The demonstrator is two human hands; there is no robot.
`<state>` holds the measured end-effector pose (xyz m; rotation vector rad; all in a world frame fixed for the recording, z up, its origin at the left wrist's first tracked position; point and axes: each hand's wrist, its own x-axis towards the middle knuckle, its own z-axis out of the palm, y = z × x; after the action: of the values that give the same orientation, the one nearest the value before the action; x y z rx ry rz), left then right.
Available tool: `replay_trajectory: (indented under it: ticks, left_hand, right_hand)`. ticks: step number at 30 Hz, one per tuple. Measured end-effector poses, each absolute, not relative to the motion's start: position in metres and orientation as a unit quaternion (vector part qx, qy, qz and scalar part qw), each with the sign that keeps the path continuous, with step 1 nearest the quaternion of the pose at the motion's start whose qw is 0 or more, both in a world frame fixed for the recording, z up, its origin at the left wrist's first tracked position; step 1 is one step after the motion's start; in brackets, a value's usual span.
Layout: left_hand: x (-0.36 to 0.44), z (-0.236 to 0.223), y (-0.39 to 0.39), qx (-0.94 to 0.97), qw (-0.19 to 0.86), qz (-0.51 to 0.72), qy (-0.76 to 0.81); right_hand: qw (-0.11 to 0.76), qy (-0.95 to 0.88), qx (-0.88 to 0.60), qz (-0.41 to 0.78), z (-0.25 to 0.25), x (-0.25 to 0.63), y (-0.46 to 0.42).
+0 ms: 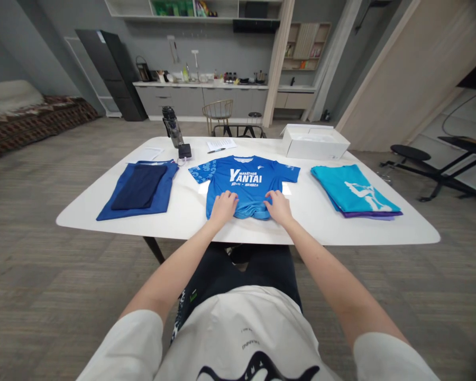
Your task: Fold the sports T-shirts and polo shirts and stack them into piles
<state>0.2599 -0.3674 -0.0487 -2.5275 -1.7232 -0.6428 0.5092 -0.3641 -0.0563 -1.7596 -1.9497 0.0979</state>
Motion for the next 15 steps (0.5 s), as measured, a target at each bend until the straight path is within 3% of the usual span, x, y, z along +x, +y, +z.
replay_trajectory:
  ticks: [2,6,10,15]
  left_hand:
    - [0.257,-0.052,-0.386,-0.841,0.028,-0.18,-0.51]
    - [0.242,-0.063,-0.406,-0.861,0.007,-0.123,-0.493]
    - [0.231,-0.073,-0.399,-0.847,0.006,-0.095,-0.523]
    - [0.219,-0.067,-0.383,-0.825,-0.019,-0.144,-0.546]
  right_hand:
    - [0.243,-0.758,-0.605,-0.011,-0.057,0.51,-0.38]
    - [0.199,-0.825,-0.528,0.022,-0.067,0.516,-0.407]
    - [0.167,-0.816,-0.554,0.022,-0.077,0.522,-0.414]
    - [0.242,-0.767,-0.589,0.079,-0.071,0.537,-0.408]
